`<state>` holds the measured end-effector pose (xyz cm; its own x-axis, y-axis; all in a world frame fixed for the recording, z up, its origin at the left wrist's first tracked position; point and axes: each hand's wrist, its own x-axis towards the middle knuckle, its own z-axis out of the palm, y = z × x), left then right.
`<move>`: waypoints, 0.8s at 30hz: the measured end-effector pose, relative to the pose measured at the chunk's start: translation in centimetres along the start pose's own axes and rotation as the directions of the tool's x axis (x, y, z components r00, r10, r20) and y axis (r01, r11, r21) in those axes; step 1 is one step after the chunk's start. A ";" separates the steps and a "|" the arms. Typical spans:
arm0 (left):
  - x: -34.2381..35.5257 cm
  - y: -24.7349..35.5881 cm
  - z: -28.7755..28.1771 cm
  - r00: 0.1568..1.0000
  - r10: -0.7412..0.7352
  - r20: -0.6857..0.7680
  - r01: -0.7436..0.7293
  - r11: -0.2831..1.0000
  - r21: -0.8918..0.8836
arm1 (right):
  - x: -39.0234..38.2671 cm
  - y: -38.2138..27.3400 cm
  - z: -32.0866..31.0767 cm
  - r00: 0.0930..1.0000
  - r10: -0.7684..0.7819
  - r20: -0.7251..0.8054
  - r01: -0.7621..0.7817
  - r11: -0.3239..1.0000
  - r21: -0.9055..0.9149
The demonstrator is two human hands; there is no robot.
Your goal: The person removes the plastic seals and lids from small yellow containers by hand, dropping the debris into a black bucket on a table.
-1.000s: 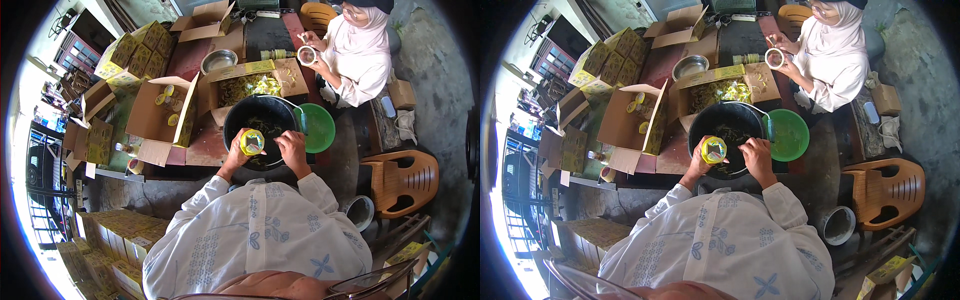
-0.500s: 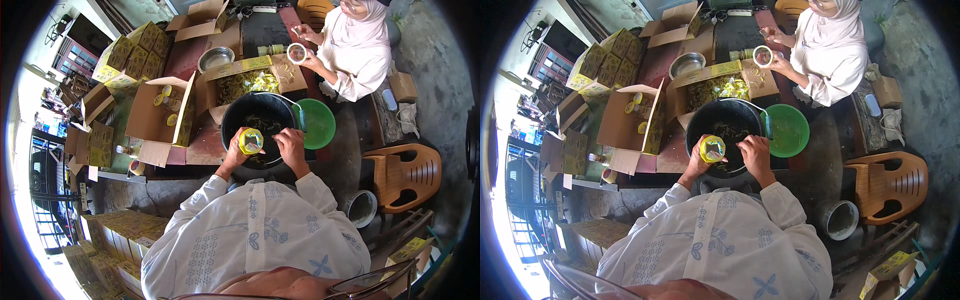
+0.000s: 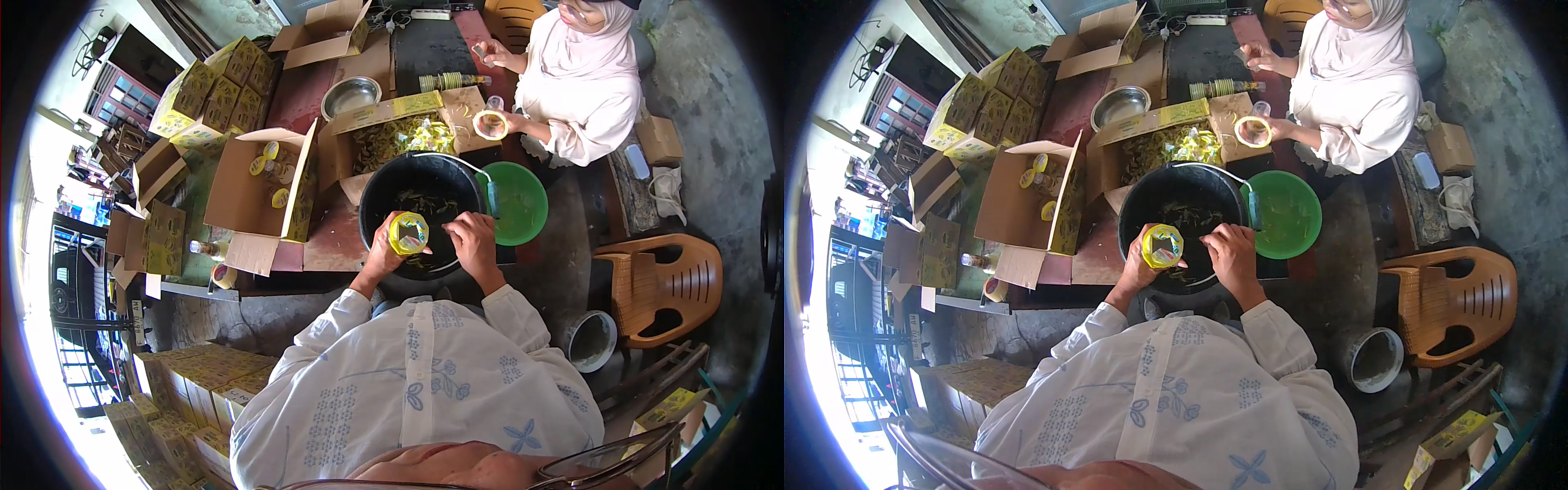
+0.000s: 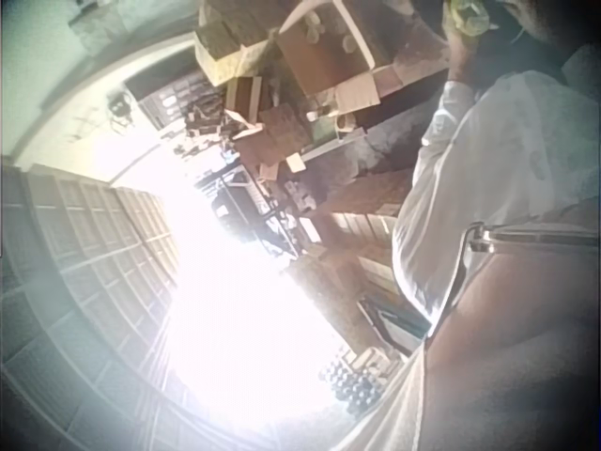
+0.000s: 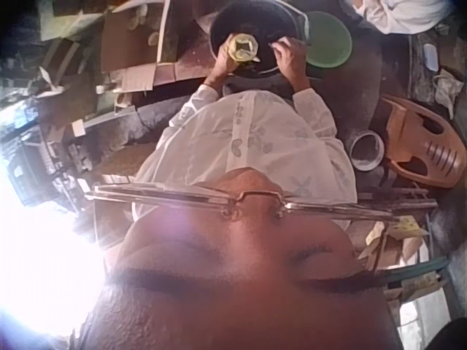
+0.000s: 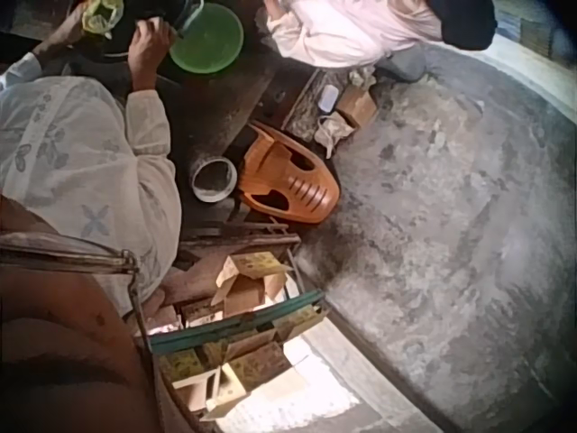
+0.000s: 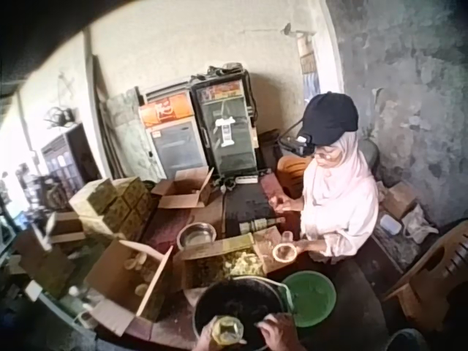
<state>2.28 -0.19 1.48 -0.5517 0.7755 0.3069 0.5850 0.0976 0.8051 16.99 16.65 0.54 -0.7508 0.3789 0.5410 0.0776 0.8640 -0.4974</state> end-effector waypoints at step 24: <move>3.2 -3.0 0.8 0.760 -0.587 0.279 0.647 0.638 -0.417 | 0.0 0.1 0.5 0.999 0.048 0.017 -0.047 0.998 -0.050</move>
<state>-0.74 2.54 -0.36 -0.5970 0.7058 -0.3813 -0.2316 0.3035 0.9243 16.71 16.56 0.14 -0.7571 0.4143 0.5051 0.1458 0.8608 -0.4875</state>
